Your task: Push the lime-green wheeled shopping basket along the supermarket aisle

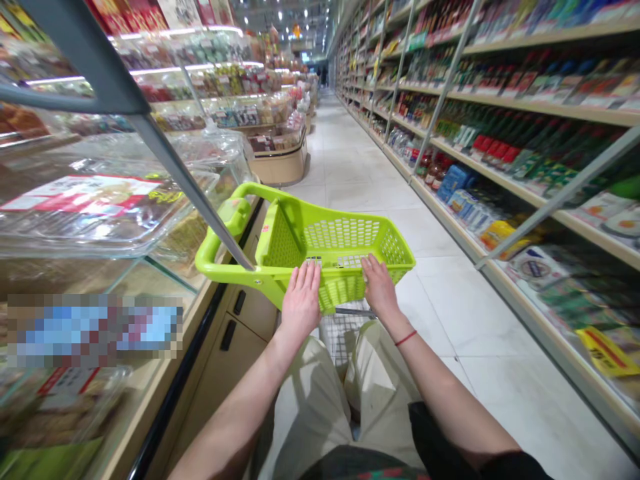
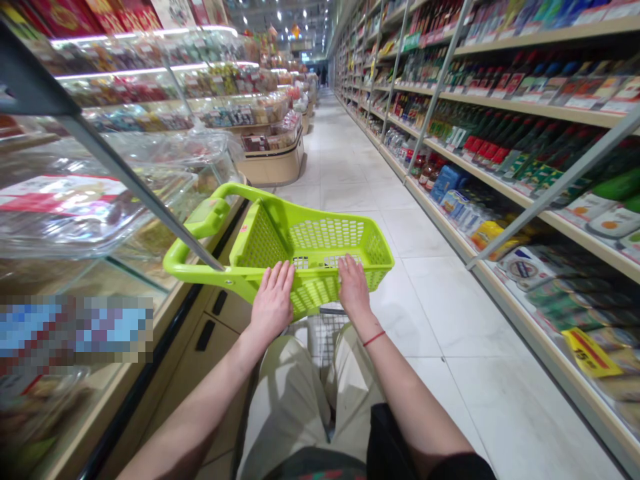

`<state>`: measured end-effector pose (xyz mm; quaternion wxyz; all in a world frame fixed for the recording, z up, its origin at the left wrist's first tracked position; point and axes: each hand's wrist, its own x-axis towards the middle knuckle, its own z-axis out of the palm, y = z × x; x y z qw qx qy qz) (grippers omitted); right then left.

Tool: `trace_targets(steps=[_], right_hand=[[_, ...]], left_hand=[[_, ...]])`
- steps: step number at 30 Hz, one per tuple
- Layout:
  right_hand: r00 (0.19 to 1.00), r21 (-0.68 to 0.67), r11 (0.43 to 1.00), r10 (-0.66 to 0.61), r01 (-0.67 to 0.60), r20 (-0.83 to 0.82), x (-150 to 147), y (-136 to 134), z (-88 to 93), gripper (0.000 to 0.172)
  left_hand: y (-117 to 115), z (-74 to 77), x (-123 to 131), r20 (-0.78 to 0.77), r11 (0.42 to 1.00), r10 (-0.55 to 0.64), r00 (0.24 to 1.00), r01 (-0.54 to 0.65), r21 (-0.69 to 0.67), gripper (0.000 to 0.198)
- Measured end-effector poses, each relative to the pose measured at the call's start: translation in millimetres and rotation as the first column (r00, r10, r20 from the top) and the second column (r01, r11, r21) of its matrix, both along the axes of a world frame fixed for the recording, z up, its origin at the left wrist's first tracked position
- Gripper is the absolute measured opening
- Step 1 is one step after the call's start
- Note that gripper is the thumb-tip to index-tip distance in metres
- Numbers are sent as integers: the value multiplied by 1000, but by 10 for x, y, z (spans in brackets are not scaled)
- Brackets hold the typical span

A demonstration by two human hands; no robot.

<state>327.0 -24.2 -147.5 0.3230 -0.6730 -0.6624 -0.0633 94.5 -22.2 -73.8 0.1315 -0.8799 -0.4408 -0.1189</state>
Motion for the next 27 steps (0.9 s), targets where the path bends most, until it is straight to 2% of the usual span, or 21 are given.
trace_targets(steps=[4,8,13,17,22,24,27], right_hand=[[991,14,992,121,-122,48,-223,32,44,73],[983,12,987,159,-161,88,-98,10,-5,70],[990,6,995,102,-103,100,168,-55,-75,68],[998,5,1000,16,-17,59,172,-92,-50,66],[997,-55,996,-75,76,6,-138,-65,126,64],[999,-88,995,-40,39,-5,-329,-30,220,64],[994,-85,991,107,-108,-24,-618,27,332,68]], left_hand=[[3,-3,-2,-20,1000,1,1000,-1,7,80],[4,6,-4,-24,1000,2,1000,-2,3,80],[7,-5,-11,-18,1000,2,1000,-2,-1,81],[7,-14,-9,-4,1000,-1,1000,1,-7,80],[-5,-4,11,13,1000,-2,1000,2,-5,80],[-11,0,16,17,1000,-2,1000,2,-4,80],[-15,-1,15,17,1000,-4,1000,5,-8,78]])
